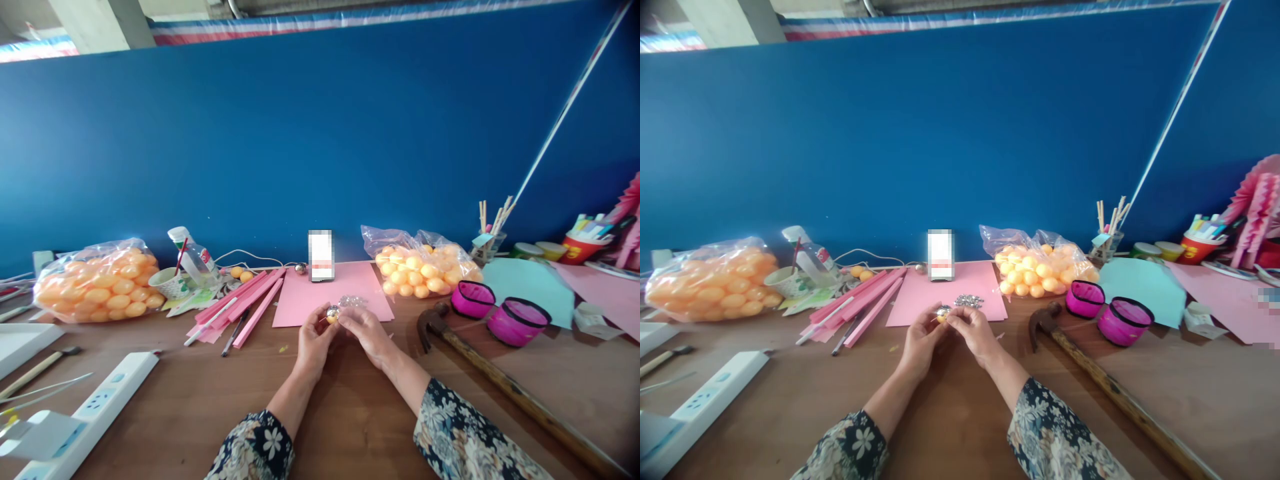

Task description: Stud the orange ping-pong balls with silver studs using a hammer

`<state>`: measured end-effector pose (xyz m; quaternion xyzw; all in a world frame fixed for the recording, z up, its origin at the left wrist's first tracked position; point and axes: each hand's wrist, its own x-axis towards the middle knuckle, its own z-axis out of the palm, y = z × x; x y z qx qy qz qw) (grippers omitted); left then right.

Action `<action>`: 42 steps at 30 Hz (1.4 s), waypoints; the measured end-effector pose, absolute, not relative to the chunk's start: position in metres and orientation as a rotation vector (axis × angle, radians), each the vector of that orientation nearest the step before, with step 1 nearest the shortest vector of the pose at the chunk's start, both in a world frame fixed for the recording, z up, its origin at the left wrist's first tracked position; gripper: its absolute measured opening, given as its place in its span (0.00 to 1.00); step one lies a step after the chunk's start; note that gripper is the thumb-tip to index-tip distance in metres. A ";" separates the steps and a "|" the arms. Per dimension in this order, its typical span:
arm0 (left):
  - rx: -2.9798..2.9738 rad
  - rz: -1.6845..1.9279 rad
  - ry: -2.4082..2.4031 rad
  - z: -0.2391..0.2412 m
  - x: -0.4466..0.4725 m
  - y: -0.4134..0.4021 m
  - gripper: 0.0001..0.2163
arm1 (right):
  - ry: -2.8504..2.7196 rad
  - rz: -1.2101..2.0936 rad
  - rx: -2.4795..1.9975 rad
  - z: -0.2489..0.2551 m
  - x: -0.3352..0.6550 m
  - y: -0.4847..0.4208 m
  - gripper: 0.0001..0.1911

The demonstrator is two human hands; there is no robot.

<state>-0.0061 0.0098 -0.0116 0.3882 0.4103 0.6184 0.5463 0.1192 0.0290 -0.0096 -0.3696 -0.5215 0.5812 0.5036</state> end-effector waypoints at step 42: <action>0.835 1.458 0.983 -0.015 -0.006 0.011 0.29 | -1.286 1.437 -0.954 -0.011 0.119 0.028 0.13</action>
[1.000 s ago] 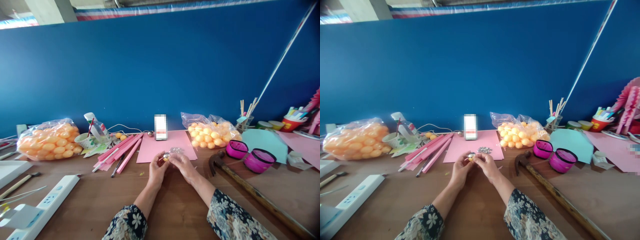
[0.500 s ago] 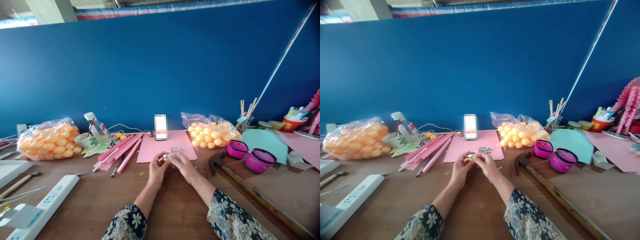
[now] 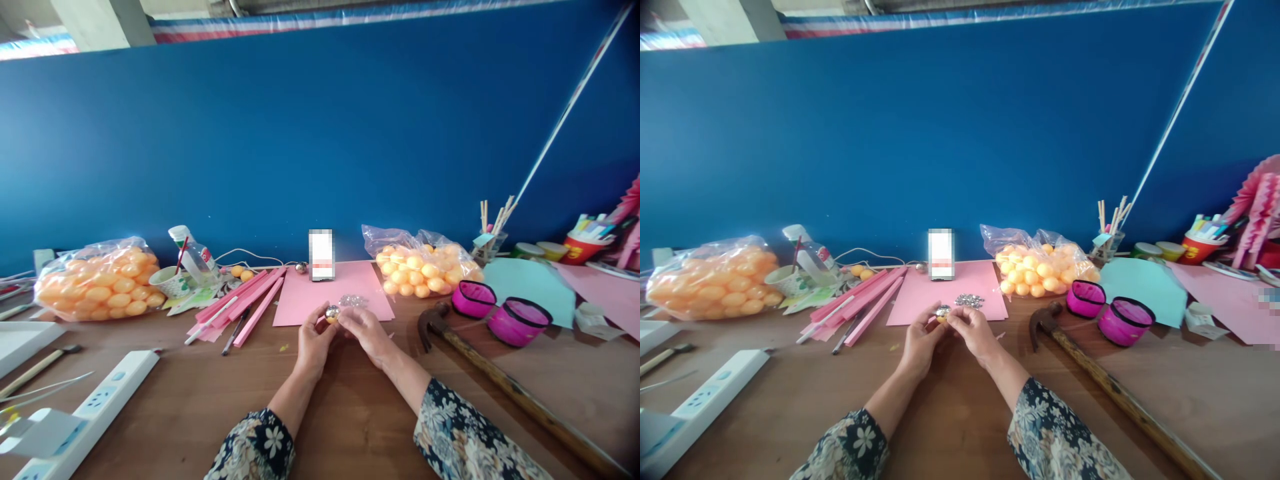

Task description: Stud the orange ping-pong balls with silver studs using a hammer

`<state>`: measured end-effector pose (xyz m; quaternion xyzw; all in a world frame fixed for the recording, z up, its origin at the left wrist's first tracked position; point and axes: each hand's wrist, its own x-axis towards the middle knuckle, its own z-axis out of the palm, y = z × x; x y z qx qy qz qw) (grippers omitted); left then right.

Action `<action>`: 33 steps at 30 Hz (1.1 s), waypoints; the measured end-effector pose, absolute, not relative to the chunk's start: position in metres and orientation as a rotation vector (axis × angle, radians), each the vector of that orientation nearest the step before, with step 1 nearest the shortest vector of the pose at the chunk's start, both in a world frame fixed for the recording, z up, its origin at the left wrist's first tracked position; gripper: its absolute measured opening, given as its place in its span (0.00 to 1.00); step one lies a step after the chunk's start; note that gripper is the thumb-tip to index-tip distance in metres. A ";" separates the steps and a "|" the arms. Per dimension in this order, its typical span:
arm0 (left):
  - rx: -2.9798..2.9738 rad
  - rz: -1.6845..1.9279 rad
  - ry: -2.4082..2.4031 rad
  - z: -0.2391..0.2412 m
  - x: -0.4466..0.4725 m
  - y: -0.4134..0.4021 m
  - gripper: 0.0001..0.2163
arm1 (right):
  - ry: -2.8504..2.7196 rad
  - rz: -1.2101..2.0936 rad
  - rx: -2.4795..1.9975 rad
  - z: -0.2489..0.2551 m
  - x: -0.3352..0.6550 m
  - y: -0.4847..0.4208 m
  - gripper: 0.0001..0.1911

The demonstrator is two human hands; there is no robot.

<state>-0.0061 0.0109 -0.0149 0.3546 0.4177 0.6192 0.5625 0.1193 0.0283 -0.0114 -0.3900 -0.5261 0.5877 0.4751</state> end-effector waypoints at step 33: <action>0.907 1.489 0.977 -0.021 -0.008 0.015 0.25 | -1.312 1.434 -0.974 -0.007 0.118 0.026 0.15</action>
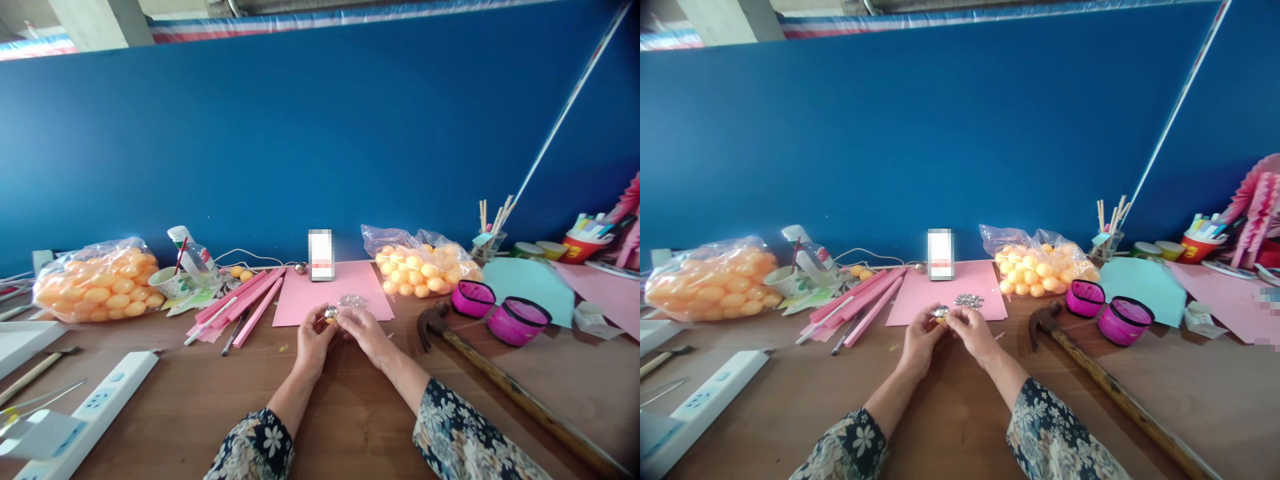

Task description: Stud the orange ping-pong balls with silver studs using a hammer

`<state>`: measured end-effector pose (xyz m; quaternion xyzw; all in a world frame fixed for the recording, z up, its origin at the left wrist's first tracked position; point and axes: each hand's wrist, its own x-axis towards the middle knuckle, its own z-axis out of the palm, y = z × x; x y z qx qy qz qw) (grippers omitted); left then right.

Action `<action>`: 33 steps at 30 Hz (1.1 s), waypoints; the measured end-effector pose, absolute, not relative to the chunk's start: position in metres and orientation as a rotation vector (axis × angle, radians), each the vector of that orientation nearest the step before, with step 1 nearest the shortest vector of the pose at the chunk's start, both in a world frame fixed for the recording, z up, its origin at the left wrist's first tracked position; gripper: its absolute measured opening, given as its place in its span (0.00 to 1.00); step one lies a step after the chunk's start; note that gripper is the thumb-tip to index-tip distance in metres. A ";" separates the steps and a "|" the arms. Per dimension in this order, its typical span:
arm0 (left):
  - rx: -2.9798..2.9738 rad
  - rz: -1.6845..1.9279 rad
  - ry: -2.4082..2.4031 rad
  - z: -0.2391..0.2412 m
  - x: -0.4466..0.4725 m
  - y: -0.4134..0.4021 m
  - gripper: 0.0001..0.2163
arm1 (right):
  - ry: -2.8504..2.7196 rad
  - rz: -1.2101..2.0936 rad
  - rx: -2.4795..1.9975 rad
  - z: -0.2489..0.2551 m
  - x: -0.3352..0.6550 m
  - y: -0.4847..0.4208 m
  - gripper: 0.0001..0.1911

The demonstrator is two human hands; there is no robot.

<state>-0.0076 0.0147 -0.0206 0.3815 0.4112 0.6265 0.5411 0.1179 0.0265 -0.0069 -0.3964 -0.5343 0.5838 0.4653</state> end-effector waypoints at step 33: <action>0.885 1.493 0.992 -0.020 -0.007 0.014 0.25 | -1.311 1.460 -0.972 -0.010 0.119 0.028 0.15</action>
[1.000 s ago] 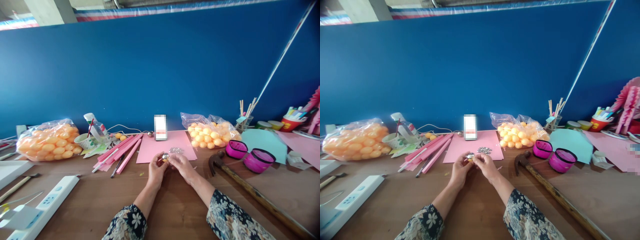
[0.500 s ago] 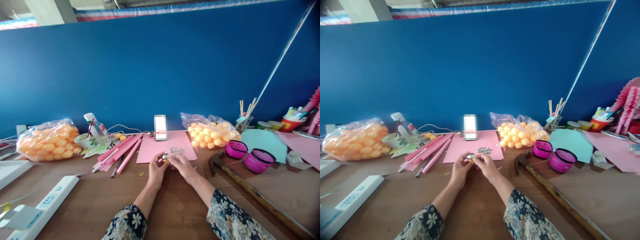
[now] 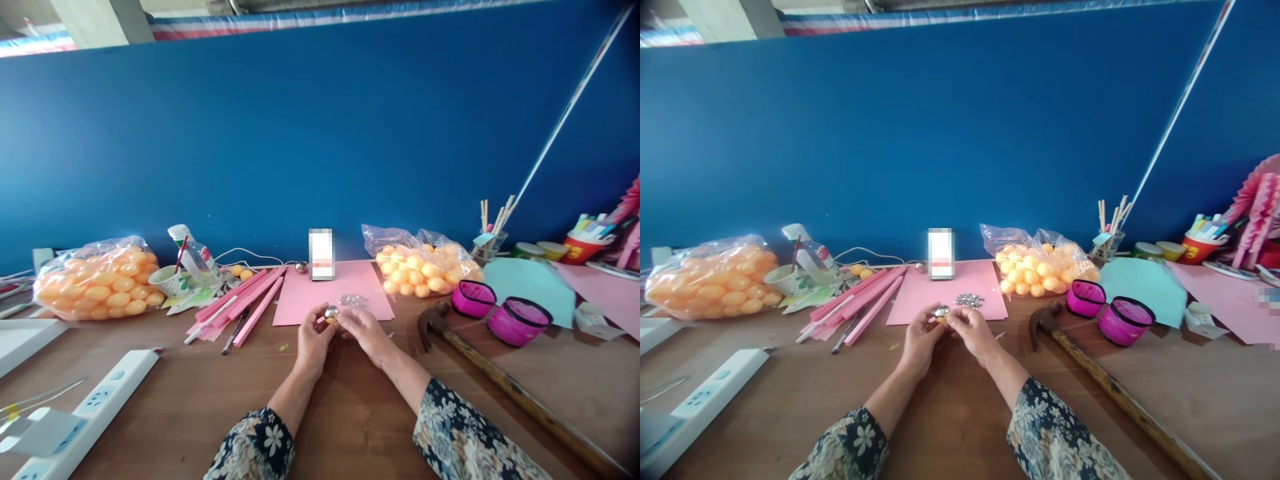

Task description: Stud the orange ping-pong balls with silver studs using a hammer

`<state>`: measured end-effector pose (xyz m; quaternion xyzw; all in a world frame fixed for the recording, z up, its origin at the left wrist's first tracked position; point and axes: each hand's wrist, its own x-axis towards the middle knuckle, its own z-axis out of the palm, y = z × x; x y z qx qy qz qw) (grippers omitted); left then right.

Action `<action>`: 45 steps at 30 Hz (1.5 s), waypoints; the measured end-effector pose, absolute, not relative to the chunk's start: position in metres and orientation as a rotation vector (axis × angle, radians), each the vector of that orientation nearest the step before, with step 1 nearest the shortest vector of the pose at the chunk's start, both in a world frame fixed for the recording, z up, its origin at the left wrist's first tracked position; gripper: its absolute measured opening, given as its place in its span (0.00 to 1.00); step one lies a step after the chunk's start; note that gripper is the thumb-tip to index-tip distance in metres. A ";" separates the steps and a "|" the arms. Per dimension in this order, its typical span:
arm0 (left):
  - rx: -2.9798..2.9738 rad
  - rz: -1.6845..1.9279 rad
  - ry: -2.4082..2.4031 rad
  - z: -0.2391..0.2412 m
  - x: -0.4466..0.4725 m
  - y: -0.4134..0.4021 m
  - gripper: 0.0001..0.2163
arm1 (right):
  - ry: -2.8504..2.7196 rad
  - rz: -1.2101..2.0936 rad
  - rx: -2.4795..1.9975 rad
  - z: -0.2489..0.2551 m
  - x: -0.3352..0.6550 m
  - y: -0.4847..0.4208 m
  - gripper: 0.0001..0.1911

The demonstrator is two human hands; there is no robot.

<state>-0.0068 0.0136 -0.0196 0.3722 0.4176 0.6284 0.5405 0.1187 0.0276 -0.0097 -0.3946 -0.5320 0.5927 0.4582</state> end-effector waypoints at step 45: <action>0.879 1.450 1.039 -0.016 -0.007 0.012 0.24 | -1.295 1.465 -1.014 -0.006 0.118 0.027 0.15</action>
